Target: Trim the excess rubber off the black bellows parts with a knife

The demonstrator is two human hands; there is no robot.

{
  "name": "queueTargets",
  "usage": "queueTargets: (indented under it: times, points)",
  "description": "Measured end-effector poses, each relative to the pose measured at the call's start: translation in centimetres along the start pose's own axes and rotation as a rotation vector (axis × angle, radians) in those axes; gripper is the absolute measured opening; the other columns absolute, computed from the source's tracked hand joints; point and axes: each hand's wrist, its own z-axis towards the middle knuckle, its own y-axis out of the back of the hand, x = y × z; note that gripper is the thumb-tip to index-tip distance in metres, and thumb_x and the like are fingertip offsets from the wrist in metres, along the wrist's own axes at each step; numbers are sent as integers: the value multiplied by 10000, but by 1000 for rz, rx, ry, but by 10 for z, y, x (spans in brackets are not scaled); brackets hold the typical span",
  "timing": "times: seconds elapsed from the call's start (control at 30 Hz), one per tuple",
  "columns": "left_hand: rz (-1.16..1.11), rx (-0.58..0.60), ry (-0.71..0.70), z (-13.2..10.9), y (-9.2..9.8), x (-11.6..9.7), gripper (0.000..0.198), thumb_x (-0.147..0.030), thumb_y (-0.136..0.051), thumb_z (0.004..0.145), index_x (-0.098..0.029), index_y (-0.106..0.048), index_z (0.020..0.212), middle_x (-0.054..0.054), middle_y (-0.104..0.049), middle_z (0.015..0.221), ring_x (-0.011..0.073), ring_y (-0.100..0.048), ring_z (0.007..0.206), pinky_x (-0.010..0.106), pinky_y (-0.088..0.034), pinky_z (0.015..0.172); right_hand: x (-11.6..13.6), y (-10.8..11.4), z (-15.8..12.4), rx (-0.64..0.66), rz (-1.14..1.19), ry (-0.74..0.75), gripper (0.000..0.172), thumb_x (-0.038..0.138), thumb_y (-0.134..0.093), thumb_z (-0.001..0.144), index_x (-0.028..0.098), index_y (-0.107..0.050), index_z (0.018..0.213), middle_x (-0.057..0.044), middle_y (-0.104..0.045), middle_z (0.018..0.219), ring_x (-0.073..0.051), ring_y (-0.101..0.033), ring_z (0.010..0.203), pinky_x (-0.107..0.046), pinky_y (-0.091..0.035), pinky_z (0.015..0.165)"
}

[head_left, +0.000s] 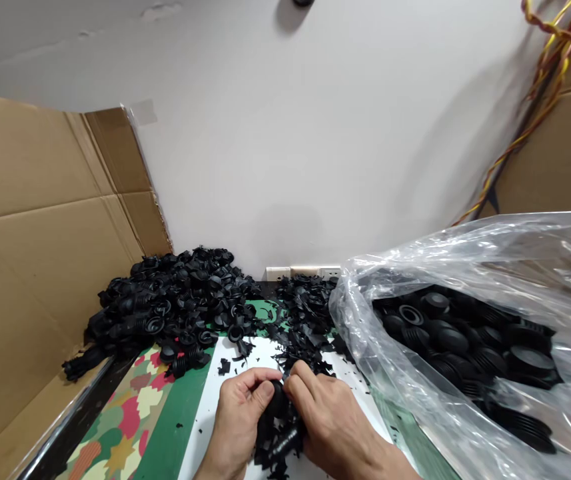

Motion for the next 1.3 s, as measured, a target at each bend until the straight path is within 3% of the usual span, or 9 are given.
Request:
queueTargets:
  times: [0.13, 0.27, 0.37, 0.47, 0.63, 0.77, 0.9, 1.07, 1.3]
  points:
    - [-69, 30, 12, 0, -3, -1, 335, -425, -789, 608, -167, -769, 820, 30, -710, 673, 161, -591, 664, 229, -453, 633, 2, -7, -1, -9, -54, -67, 216, 29, -400, 616, 197, -502, 706, -37, -519, 599, -169, -452, 389, -274, -245, 375]
    - [-128, 53, 25, -2, -4, 0, 325, -404, -790, 621, -138, -760, 805, 47, -711, 662, 151, -593, 642, 222, -440, 623, -11, -13, 2, -51, 29, -327, 173, 61, -386, 672, 194, -497, 683, -41, -519, 628, -139, -403, 375, -266, -202, 371]
    - [-190, 69, 65, -4, -3, 0, 307, -395, -793, 622, -128, -751, 766, 39, -691, 610, 128, -571, 560, 209, -421, 560, -27, -8, 6, -80, 139, -546, 153, 110, -376, 731, 204, -484, 677, -41, -554, 649, -143, -482, 436, -248, -330, 404]
    - [-235, 40, 66, -5, -2, -1, 296, -379, -808, 605, -128, -742, 748, 31, -684, 614, 117, -564, 557, 199, -419, 557, -36, 1, 5, -102, 226, -659, 141, 155, -390, 752, 209, -516, 718, -20, -601, 617, -159, -562, 503, -251, -439, 467]
    - [-266, 45, 69, -4, -2, 0, 264, -349, -794, 634, -144, -733, 788, 33, -683, 634, 133, -585, 576, 215, -427, 562, -30, 7, 2, -65, 502, -799, 164, 198, -428, 715, 200, -585, 762, -34, -665, 680, -196, -600, 584, -286, -469, 522]
    - [-252, 48, 65, -4, 1, 1, 228, -332, -770, 673, -153, -733, 809, 34, -691, 667, 130, -586, 599, 215, -428, 586, -21, 9, 4, -55, 648, -745, 175, 226, -451, 771, 197, -623, 759, -40, -683, 694, -204, -629, 633, -297, -490, 584]
    - [-229, 54, 67, -4, 2, 0, 251, -352, -773, 663, -146, -739, 803, 36, -691, 667, 140, -586, 623, 226, -431, 613, -15, 10, 6, -80, 650, -473, 197, 221, -454, 842, 189, -648, 838, -57, -664, 720, -175, -623, 631, -263, -481, 567]
    - [-166, 35, 45, -2, 2, 0, 285, -383, -787, 631, -142, -745, 778, 31, -683, 647, 137, -563, 609, 222, -415, 603, -10, 10, 3, 16, 439, -166, 299, 46, -377, 797, 180, -639, 854, -39, -595, 668, -142, -549, 517, -231, -396, 453]
    - [-186, 77, 80, -3, 1, -1, 282, -394, -773, 644, -129, -726, 728, 26, -652, 562, 132, -545, 528, 219, -389, 535, 1, 5, 1, 4, 104, 37, 290, -17, -359, 733, 205, -539, 688, -8, -538, 575, -149, -464, 420, -259, -300, 404]
